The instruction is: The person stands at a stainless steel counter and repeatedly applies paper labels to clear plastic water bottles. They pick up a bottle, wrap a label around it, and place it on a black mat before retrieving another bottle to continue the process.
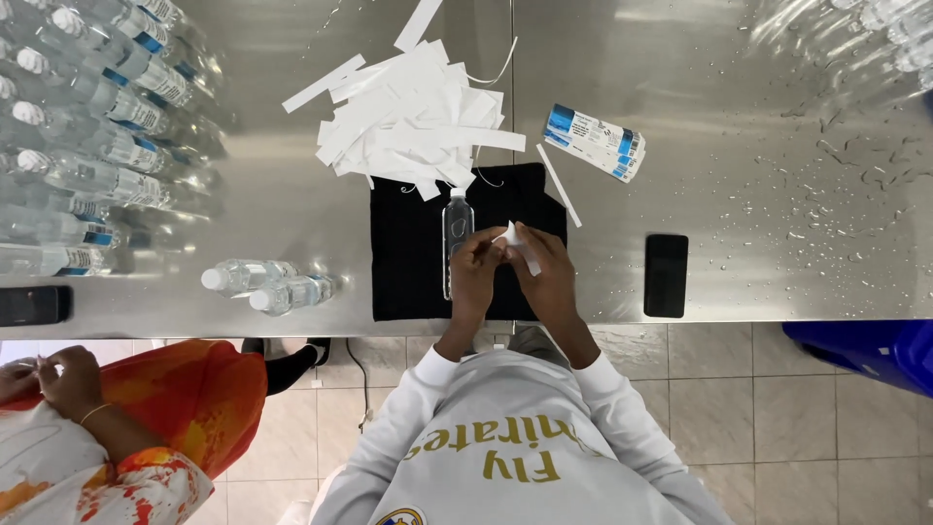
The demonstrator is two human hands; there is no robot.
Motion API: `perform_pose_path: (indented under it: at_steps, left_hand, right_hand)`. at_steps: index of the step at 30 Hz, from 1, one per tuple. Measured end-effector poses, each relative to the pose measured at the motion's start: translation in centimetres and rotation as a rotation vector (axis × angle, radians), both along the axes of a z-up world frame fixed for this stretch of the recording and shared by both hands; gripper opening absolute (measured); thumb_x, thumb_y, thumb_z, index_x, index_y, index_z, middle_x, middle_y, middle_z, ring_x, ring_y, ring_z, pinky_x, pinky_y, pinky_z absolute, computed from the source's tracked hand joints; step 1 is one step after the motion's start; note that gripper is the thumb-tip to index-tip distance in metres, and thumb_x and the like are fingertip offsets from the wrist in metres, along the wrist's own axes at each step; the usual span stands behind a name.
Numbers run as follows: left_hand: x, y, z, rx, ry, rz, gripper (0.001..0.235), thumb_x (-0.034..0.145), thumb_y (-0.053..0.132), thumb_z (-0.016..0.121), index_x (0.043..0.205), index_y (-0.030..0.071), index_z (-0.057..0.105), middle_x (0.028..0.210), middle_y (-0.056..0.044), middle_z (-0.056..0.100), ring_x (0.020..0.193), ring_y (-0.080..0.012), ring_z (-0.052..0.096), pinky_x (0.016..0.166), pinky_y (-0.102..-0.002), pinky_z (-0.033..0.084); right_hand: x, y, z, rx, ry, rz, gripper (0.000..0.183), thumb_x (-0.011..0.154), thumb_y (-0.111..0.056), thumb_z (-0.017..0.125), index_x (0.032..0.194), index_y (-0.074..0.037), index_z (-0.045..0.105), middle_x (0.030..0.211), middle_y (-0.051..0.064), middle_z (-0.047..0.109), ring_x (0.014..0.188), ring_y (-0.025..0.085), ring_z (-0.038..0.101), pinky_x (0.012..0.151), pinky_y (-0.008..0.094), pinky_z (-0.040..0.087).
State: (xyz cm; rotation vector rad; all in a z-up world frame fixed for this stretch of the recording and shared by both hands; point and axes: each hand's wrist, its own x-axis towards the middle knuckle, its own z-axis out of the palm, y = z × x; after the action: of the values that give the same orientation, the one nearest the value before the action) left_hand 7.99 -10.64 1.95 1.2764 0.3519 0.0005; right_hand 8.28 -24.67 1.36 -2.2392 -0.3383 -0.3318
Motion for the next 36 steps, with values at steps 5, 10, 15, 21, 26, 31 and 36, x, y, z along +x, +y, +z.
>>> perform_pose_path:
  at_steps: [5, 10, 15, 21, 26, 31, 36]
  left_hand:
    - [-0.2, 0.9, 0.1, -0.051, -0.002, -0.077, 0.023, 0.109, 0.016, 0.071, 0.128, 0.006, 0.080, 0.099, -0.014, 0.075, 0.091, -0.0155, 0.072, 0.085, -0.033, 0.067]
    - [-0.9, 1.1, 0.1, -0.009, -0.051, -0.122, 0.024, 0.110, 0.019, 0.070, 0.129, 0.010, 0.082, 0.096, -0.012, 0.073, 0.092, -0.0142, 0.069, 0.086, -0.035, 0.067]
    - [-1.4, 0.7, -1.6, 0.140, -0.104, -0.157, 0.030, 0.112, 0.004, 0.062, 0.130, 0.016, 0.083, 0.092, -0.005, 0.063, 0.093, -0.0110, 0.061, 0.084, -0.035, 0.064]
    - [-1.2, 0.9, 1.4, 0.179, -0.068, -0.069, 0.034, 0.111, 0.000, 0.058, 0.132, 0.016, 0.081, 0.100, -0.008, 0.069, 0.092, -0.0143, 0.062, 0.087, -0.037, 0.065]
    - [0.9, 5.0, -3.7, 0.229, -0.091, 0.241, 0.030, 0.117, 0.011, 0.052, 0.138, 0.011, 0.072, 0.123, -0.015, 0.071, 0.108, -0.0210, 0.068, 0.096, -0.043, 0.060]
    - [1.8, 6.9, -4.7, 0.208, -0.169, 0.293, 0.033, 0.120, 0.027, 0.050, 0.144, 0.009, 0.063, 0.139, -0.015, 0.065, 0.123, -0.0253, 0.066, 0.107, -0.046, 0.056]
    - [0.7, 3.1, -5.7, 0.174, -0.292, -0.046, 0.036, 0.117, 0.027, 0.059, 0.150, 0.012, 0.065, 0.130, -0.011, 0.066, 0.112, -0.0197, 0.066, 0.097, -0.040, 0.057]
  right_hand:
    - [-0.2, 0.0, 1.6, 0.446, 0.443, -0.073, 0.031, 0.103, -0.028, 0.084, 0.129, -0.010, 0.080, 0.117, 0.012, 0.080, 0.113, 0.024, 0.075, 0.094, 0.042, 0.063]
    - [-0.4, -0.3, 1.8, 0.630, 0.605, -0.174, 0.027, 0.098, -0.028, 0.089, 0.120, -0.012, 0.084, 0.110, 0.010, 0.083, 0.103, 0.016, 0.076, 0.089, 0.035, 0.063]
    - [-0.8, -0.6, 2.2, 0.628, 0.608, -0.181, 0.025, 0.107, -0.030, 0.079, 0.123, -0.011, 0.084, 0.107, 0.013, 0.082, 0.106, 0.022, 0.076, 0.095, 0.044, 0.060]
    - [-1.7, -0.7, 0.6, 0.506, 0.414, -0.296, 0.023, 0.114, -0.022, 0.070, 0.128, -0.007, 0.079, 0.105, 0.016, 0.080, 0.099, 0.022, 0.078, 0.095, 0.045, 0.062]
    - [-4.3, -3.6, -0.5, 0.447, 0.525, -0.291, 0.023, 0.111, -0.020, 0.066, 0.127, -0.003, 0.069, 0.112, 0.021, 0.075, 0.106, 0.033, 0.077, 0.098, 0.055, 0.059]
    - [-5.9, -4.4, 0.6, 0.148, 0.743, -0.067, 0.020, 0.102, -0.016, 0.073, 0.121, -0.007, 0.077, 0.114, 0.020, 0.080, 0.114, 0.038, 0.078, 0.104, 0.050, 0.060]
    - [-1.5, -2.1, 6.0, 0.458, 0.547, -0.069, 0.035, 0.113, -0.027, 0.067, 0.142, -0.008, 0.070, 0.130, 0.019, 0.075, 0.123, 0.034, 0.073, 0.107, 0.051, 0.059]
